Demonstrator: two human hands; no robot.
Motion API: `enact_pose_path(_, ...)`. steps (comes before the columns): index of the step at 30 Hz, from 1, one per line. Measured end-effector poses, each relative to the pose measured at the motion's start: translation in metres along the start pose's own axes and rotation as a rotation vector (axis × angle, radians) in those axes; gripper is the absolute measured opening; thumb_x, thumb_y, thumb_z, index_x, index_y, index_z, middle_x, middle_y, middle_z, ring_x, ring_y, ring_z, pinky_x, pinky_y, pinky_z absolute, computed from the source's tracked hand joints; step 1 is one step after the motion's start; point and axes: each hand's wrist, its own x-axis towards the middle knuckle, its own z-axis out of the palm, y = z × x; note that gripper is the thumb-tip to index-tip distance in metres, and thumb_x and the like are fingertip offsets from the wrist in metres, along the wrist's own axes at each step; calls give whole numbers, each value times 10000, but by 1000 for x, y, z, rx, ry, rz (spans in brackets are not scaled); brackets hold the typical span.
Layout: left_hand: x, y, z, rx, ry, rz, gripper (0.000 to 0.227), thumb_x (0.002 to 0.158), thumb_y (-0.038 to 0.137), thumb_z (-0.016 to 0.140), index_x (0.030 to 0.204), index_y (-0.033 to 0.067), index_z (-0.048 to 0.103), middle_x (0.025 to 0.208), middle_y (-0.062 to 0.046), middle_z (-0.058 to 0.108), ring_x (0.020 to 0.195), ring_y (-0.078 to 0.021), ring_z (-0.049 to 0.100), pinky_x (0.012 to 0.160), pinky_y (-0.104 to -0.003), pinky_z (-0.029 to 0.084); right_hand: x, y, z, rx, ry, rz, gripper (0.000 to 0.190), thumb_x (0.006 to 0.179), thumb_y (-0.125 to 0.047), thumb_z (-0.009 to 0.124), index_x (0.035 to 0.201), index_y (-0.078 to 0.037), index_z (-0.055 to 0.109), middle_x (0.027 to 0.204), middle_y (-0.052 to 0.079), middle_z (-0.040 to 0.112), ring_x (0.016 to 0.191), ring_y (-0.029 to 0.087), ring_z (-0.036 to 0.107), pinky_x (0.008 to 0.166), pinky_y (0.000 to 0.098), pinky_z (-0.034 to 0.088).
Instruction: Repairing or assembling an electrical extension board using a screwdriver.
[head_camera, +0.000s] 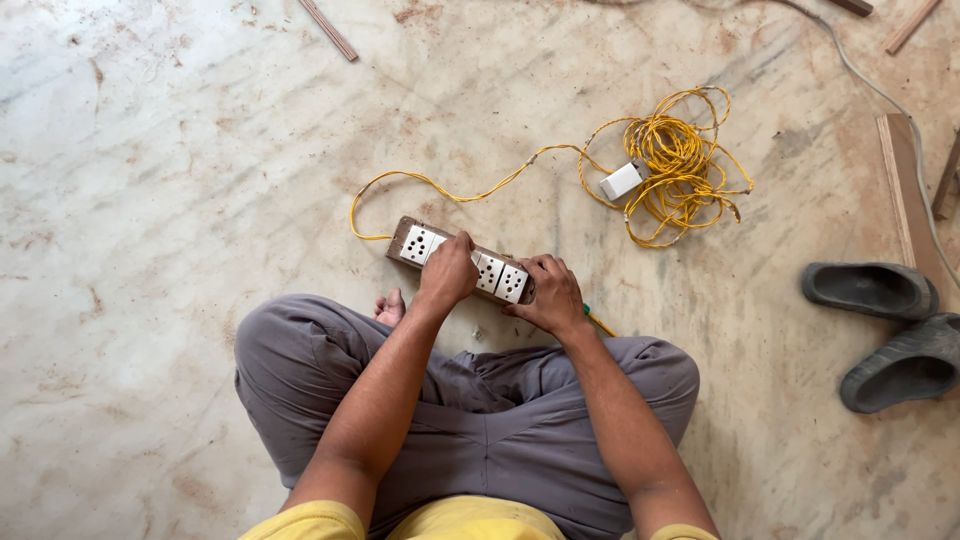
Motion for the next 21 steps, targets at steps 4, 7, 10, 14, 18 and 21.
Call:
enact_pose_path(4, -3, 13, -12, -51, 70, -6, 178, 951, 117, 525, 1055, 56, 655, 978, -225, 710, 943, -419, 692, 840, -530, 534, -3, 8, -1, 68, 54, -44, 857, 502, -332, 992, 1255, -65, 680, 1184, 93, 648, 1140, 293, 604, 991, 420, 511)
enact_pose_path(7, -5, 24, -24, -149, 199, 4, 214, 1010, 168, 503, 999, 47, 679, 867, -206, 718, 863, -418, 705, 792, -529, 543, -3, 13, -4, 170, 108, -95, 820, 571, -316, 956, 1298, -68, 670, 1198, 98, 650, 1139, 277, 628, 986, 402, 546)
enact_pose_path(10, -6, 32, -33, -241, 323, 29, 244, 1029, 173, 488, 988, 50, 695, 763, -187, 698, 761, -395, 703, 717, -505, 540, -4, 10, -13, 213, 142, -163, 819, 613, -313, 946, 1352, -108, 657, 1228, 125, 638, 1152, 291, 617, 981, 416, 545)
enact_pose_path(14, -10, 40, -44, -308, 336, -8, 251, 1036, 181, 480, 1005, 51, 693, 679, -159, 679, 651, -328, 687, 641, -453, 517, -2, 6, -20, 109, 112, -272, 696, 708, -309, 890, 1361, -202, 673, 1309, 165, 621, 1158, 331, 593, 983, 433, 529)
enact_pose_path(18, -13, 43, -49, -364, 430, 64, 220, 1039, 147, 510, 999, 42, 698, 682, -163, 664, 628, -327, 659, 617, -463, 482, -2, 9, -14, 130, 93, -256, 577, 825, -324, 811, 1370, -192, 673, 1365, 151, 627, 1200, 335, 584, 1018, 438, 510)
enact_pose_path(21, -16, 48, -56, -466, 545, 154, 190, 1044, 113, 506, 1026, 38, 679, 704, -160, 646, 624, -314, 640, 603, -445, 471, 1, 17, -2, 332, 82, -206, 473, 918, -266, 736, 1373, -146, 689, 1318, 145, 672, 1196, 319, 609, 1043, 419, 505)
